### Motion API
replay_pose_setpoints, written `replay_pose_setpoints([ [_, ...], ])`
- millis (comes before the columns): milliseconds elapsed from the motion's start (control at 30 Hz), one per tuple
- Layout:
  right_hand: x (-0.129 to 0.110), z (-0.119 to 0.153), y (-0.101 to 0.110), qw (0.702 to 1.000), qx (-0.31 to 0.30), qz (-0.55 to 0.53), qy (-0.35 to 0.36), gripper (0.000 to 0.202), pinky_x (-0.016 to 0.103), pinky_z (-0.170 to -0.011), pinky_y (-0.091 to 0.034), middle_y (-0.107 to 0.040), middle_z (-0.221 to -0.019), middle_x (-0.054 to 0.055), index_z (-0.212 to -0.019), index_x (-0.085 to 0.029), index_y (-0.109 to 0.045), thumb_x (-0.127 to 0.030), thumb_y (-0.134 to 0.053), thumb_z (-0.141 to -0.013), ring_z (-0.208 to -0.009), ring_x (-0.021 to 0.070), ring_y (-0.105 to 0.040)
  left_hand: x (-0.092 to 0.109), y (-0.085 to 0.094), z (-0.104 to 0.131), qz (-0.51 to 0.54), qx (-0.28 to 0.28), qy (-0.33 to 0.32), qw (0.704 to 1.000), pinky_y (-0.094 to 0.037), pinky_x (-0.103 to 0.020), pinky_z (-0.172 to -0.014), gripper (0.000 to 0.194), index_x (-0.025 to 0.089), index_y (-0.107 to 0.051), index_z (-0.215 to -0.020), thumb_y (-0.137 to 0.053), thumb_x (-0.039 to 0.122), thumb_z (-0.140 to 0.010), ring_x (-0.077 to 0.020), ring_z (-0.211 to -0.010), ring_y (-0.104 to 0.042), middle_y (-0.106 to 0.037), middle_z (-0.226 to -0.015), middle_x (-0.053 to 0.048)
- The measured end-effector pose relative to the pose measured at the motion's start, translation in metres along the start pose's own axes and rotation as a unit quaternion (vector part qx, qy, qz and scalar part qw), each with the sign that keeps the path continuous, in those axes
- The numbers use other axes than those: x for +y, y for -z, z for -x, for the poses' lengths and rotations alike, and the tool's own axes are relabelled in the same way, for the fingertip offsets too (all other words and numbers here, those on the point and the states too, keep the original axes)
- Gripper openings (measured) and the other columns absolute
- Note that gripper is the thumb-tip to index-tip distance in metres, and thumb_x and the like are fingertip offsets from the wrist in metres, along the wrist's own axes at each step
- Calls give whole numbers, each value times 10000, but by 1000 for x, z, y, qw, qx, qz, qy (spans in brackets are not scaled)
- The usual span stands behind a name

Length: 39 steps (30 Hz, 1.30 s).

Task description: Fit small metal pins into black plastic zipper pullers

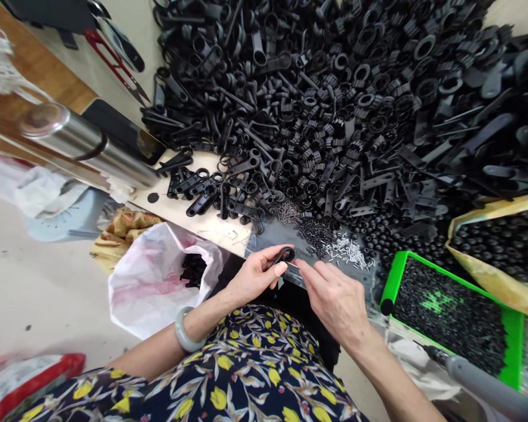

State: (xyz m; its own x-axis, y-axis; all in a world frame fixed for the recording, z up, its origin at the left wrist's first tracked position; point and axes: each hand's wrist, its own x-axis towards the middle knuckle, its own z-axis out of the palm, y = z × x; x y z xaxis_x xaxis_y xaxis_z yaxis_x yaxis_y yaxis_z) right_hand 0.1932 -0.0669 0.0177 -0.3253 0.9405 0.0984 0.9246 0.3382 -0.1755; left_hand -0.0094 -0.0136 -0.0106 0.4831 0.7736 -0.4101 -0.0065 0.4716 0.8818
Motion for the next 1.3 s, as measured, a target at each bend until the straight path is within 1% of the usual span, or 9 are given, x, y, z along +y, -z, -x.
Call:
replay_pose_setpoints([
  [333, -5, -1, -2, 998, 13, 47, 29, 310, 325, -631, -380, -658, -780, 20, -1256, -163, -696, -90, -554, -991, -728, 169, -575, -4, -1, -1, 43, 7, 5, 999, -399, -208, -510, 600, 112, -598, -1386, -713, 451, -904, -35, -517, -468, -723, -1041, -97],
  [633, -17, -1, -8, 995, -6, 86, 45, 406, 339, -585, -379, -660, -783, 56, -1268, -87, -660, 18, -575, -886, -692, 187, -564, -10, -3, -2, 73, 36, 0, 997, -332, -195, -470, 541, 105, -647, -1259, -741, 479, -880, -30, -487, -442, -725, -957, -82],
  [833, -30, -5, -15, 992, -29, 115, 36, 400, 331, -576, -433, -691, -813, 78, -1251, -91, -668, 10, -556, -881, -695, 199, -607, -18, -5, -2, 71, 58, -3, 996, -314, -192, -449, 537, 111, -629, -1237, -749, 479, -865, -28, -463, -426, -706, -893, -52],
  [900, -29, -8, -14, 994, -40, 95, 26, 392, 319, -578, -435, -709, -831, 72, -1246, -98, -671, 8, -562, -885, -703, 190, -634, -19, -4, -2, 67, 55, -8, 996, -307, -187, -445, 544, 121, -607, -1287, -735, 458, -879, -27, -464, -422, -708, -887, -50],
  [1000, -21, -5, -2, 998, -42, 41, 3, 343, 290, -581, -423, -722, -831, 35, -1232, -162, -681, -37, -546, -942, -710, 159, -665, -16, -1, -2, 64, 64, -21, 996, -300, -182, -442, 543, 132, -580, -1343, -713, 410, -897, -26, -461, -412, -701, -858, -35],
  [1100, -6, 9, 17, 999, 27, 21, -26, 308, 282, -624, -432, -722, -816, 17, -1271, -202, -675, -127, -513, -1020, -704, 147, -675, -4, 4, -1, 69, 107, -46, 991, -272, -179, -427, 474, 138, -606, -1280, -718, 367, -881, -19, -443, -387, -686, -818, -14],
  [1167, 5, 18, 26, 996, 77, -10, -50, 297, 280, -665, -447, -722, -814, 9, -1301, -225, -669, -193, -518, -1047, -700, 144, -678, 6, 8, 1, 85, 109, -50, 989, -234, -180, -412, 441, 138, -622, -1241, -722, 345, -865, -15, -424, -369, -684, -792, -9],
  [1233, 14, 23, 27, 991, 85, -77, -71, 300, 269, -701, -471, -738, -867, 14, -1313, -238, -669, -229, -510, -1059, -725, 143, -694, 16, 13, 2, 115, 92, -40, 988, -192, -183, -401, 422, 131, -630, -1216, -713, 325, -850, -11, -401, -335, -679, -762, -7],
  [1300, 18, 21, 22, 983, 79, -143, -83, 297, 263, -743, -500, -761, -962, 27, -1306, -242, -673, -248, -502, -1063, -789, 153, -721, 25, 22, 2, 144, 109, -53, 982, -177, -185, -398, 400, 136, -627, -1195, -690, 310, -840, -8, -389, -304, -672, -754, 0],
])
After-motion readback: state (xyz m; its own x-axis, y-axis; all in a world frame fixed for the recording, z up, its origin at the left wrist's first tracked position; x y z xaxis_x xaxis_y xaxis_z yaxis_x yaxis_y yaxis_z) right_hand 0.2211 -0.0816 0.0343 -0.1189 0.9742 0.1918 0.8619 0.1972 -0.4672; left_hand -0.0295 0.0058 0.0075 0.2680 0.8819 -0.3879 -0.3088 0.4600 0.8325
